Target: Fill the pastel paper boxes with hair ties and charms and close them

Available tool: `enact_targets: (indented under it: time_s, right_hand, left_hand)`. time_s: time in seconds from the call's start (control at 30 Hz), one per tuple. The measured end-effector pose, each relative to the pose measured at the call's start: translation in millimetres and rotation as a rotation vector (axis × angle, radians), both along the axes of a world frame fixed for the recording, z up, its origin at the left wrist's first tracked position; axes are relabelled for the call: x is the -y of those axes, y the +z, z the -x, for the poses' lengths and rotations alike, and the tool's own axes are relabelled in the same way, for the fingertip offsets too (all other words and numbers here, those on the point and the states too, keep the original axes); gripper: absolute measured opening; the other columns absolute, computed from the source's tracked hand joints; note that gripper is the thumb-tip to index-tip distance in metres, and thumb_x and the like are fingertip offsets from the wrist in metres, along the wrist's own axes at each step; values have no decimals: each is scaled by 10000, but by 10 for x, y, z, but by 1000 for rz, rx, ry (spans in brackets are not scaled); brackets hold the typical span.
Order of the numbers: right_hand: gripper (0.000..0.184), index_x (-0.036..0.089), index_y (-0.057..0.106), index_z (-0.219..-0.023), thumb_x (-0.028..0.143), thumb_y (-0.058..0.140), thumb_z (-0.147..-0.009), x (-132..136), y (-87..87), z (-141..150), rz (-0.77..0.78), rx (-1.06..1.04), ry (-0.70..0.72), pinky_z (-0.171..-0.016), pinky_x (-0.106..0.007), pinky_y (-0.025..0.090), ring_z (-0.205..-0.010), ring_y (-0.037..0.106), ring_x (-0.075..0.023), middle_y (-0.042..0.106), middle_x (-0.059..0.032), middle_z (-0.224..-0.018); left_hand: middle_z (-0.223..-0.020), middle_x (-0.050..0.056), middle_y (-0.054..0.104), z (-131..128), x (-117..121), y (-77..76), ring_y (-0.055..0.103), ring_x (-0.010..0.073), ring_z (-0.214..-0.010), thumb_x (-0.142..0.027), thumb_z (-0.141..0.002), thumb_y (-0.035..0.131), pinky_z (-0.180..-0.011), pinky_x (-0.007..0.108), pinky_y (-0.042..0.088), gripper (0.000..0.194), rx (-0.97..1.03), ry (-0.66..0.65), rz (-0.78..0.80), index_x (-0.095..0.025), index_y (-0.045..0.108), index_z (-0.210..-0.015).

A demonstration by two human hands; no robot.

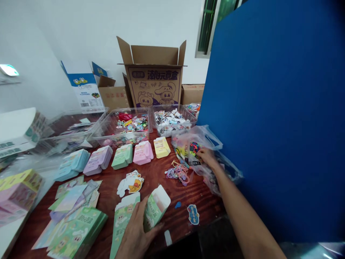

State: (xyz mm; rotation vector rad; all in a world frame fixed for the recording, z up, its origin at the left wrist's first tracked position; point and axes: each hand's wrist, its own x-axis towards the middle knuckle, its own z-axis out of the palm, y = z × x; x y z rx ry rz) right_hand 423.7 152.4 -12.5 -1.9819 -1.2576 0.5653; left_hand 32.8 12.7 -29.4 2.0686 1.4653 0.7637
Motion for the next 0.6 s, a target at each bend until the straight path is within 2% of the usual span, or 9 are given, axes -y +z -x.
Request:
enact_targets:
  time_s: [0.13, 0.27, 0.37, 0.47, 0.6]
  right_hand:
    - [83, 159, 700, -650, 223, 659, -683, -7, 12, 50, -11, 3, -21, -650, -264, 411, -703, 620, -189, 688, -63, -668]
    - [201, 146, 717, -779, 271, 570, -720, 38, 46, 27, -56, -116, -38, -543, -251, 403, -534, 566, -151, 670, -28, -626]
    - [292, 130, 714, -825, 351, 572, -696, 116, 84, 3, -107, -212, -34, -470, -251, 378, -467, 540, -149, 650, -23, -597]
    - [354, 133, 715, -838, 415, 584, -667, 181, 105, 1, -145, -267, -37, -435, -248, 336, -444, 523, -150, 623, -16, -558]
    - [290, 144, 689, -723, 403, 612, -616, 203, 96, 0, -186, -284, -58, -450, -246, 327, -479, 522, -148, 613, -16, -548]
  left_hand:
    - [-1387, 138, 552, 31, 19, 2, 511, 340, -1306, -390, -751, 709, -1108, 552, 406, 712, 3, 0, -2, -196, 434, -1379]
    - [-1398, 150, 544, 63, 35, -44, 489, 355, -1324, -397, -749, 709, -1092, 559, 415, 719, -22, 9, -38, -191, 439, -1382]
    - [-1377, 156, 557, 33, 45, -51, 492, 362, -1318, -391, -737, 724, -1080, 557, 426, 738, -13, 2, -43, -185, 440, -1386]
    - [-1372, 142, 554, -35, 63, 27, 502, 337, -1307, -406, -760, 723, -1104, 533, 406, 730, 20, -27, -27, -208, 429, -1397]
    - [-1399, 138, 529, -95, 85, 168, 498, 312, -1312, -373, -792, 701, -1119, 520, 387, 690, 32, -52, 14, -209, 415, -1398]
